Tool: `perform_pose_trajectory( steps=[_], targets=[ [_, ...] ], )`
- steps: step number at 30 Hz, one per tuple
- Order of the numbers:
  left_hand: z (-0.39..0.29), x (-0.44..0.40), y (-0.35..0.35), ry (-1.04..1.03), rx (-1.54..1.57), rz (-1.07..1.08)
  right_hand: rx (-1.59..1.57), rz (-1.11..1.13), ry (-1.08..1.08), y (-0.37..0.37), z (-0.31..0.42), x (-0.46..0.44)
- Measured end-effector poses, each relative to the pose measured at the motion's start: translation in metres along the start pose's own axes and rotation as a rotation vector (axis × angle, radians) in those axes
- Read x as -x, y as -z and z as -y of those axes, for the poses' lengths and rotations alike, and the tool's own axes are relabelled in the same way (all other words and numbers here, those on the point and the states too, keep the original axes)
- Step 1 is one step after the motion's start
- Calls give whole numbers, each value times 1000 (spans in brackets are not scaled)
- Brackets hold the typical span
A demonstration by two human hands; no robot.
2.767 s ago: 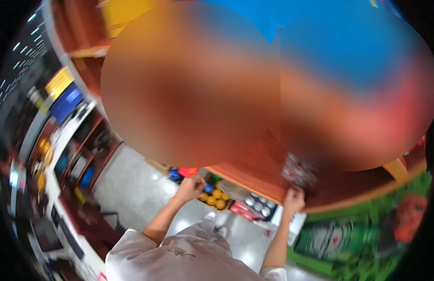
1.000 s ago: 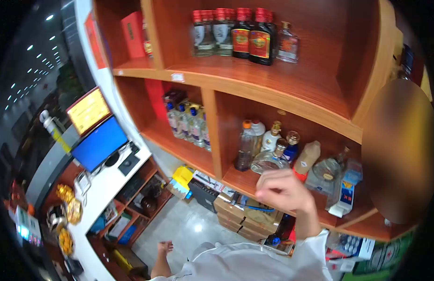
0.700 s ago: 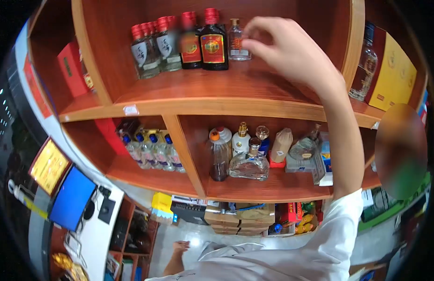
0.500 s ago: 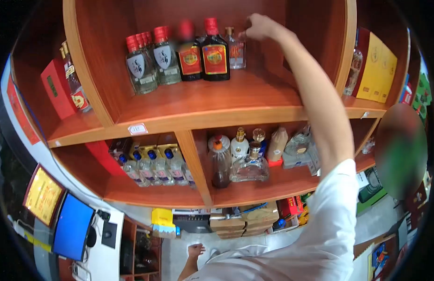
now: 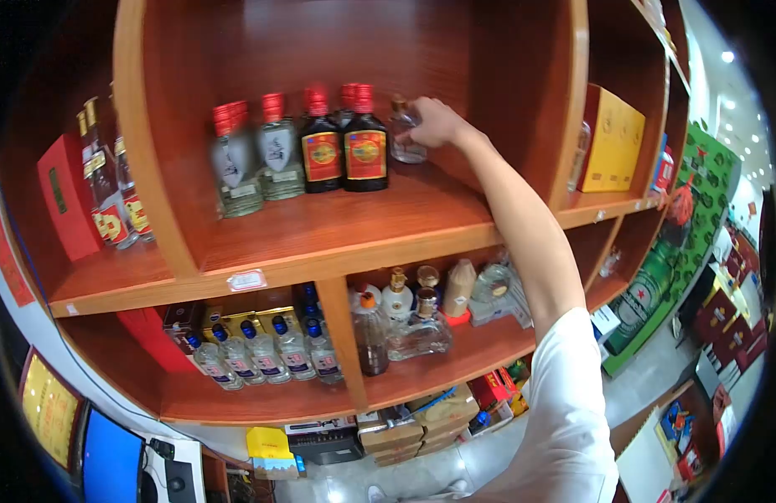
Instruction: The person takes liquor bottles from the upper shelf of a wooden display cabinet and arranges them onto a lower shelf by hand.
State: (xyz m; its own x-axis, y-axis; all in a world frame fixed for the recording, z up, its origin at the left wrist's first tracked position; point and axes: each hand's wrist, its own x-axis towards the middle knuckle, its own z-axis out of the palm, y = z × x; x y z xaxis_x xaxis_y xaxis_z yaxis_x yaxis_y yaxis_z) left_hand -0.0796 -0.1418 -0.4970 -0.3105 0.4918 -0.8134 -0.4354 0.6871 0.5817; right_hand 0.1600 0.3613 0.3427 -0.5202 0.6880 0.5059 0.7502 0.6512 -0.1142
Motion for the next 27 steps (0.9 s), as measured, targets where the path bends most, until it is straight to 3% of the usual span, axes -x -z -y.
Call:
perform_pose_trajectory(
  steps=[1,3,4,6,8,10,12,14,16,17,19,21,23,25,27],
  targets=[
    [0,2,-2,2,-21,10,51,-185,31,7,8,22],
    [0,7,-5,9,-76,37,-88,-339,36,31,22,74],
    [2,11,-6,22,-112,47,-181,-477,137,35,12,98],
    [2,12,-8,48,-207,75,-526,-556,198,55,15,186],
    [0,6,-15,71,-324,102,-661,-553,229,73,16,303],
    [-2,-11,-39,90,-440,136,-497,-454,204,74,-4,421],
    [-7,-22,-86,96,-541,182,-555,-210,58,64,-26,534],
    [-9,-26,-146,103,-650,251,-836,21,-444,52,-48,622],
    [-6,-15,-217,87,-797,350,-863,5,-824,8,-74,707],
    [-2,-9,-255,47,-880,414,-723,2,-957,-2,-74,742],
    [-4,13,-344,-141,-1056,553,-568,-83,-1183,-13,-76,794],
    [10,38,-432,-215,-938,707,-691,-143,-1301,-17,-81,832],
    [-16,149,-520,-331,-994,1004,-706,-144,-1351,-12,-98,844],
    [-54,259,-592,-167,-1029,1283,-690,-149,-1366,-15,-123,847],
    [-69,303,-646,-323,-1091,1528,-634,-153,-1348,-28,-162,847]
  ],
)
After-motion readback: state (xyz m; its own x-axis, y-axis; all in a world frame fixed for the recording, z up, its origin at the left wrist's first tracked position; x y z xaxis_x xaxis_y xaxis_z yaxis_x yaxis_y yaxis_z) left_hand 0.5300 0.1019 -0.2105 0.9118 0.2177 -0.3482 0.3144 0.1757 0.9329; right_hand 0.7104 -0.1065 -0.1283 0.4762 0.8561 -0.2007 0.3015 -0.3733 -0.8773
